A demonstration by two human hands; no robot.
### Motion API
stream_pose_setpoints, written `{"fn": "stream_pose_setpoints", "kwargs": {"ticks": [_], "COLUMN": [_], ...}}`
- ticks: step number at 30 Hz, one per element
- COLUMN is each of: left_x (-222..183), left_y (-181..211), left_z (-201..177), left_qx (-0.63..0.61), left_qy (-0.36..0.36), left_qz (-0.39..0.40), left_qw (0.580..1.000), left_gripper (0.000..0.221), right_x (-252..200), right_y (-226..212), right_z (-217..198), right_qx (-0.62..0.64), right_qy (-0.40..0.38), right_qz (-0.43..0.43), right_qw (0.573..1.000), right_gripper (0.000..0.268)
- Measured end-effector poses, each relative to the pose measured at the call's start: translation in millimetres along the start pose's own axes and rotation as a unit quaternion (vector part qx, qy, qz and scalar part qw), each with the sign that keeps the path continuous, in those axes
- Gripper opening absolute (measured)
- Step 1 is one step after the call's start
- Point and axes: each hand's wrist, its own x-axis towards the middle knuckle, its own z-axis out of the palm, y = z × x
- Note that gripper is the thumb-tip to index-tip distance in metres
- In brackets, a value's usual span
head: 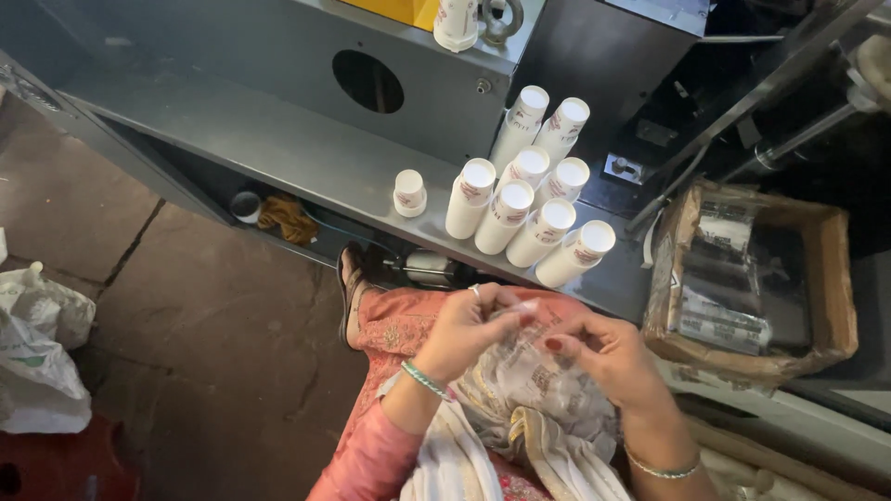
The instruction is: The recorder is packaging paper cups into plastic sleeves in an industrial environment.
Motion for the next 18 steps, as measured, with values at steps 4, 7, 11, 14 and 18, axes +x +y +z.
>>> {"fn": "stream_pose_setpoints", "kwargs": {"ticks": [4,7,11,14,18], "left_x": [-5.2,-3.7,-2.2,-1.4,-5.4], "left_y": [0.8,-3.2,3.0,3.6,9.5], "left_z": [4.6,6.8,0.9,-10.5,-26.6], "left_qx": [0.132,0.284,0.187,0.112,0.115], "left_qy": [0.085,0.116,0.1,0.092,0.126], "left_qz": [-0.002,0.038,0.058,0.106,0.096], "left_qw": [0.988,0.951,0.975,0.984,0.981], "left_gripper": [0.014,0.019,0.006,0.011,0.009], "right_x": [-1.5,-2.8,-5.7,-8.2,-13.7], "right_y": [5.2,11.8,2.6,4.2,28.6], "right_z": [-1.7,-5.1,-0.8,-0.3,-29.9], "right_qx": [0.038,0.035,0.02,-0.003,-0.047], "right_qy": [0.045,0.037,-0.075,-0.135,-0.102], "right_qz": [0.079,0.081,0.079,0.076,0.118], "right_qw": [0.995,0.995,0.994,0.988,0.987], "right_gripper": [0.017,0.017,0.02,0.019,0.017]}}
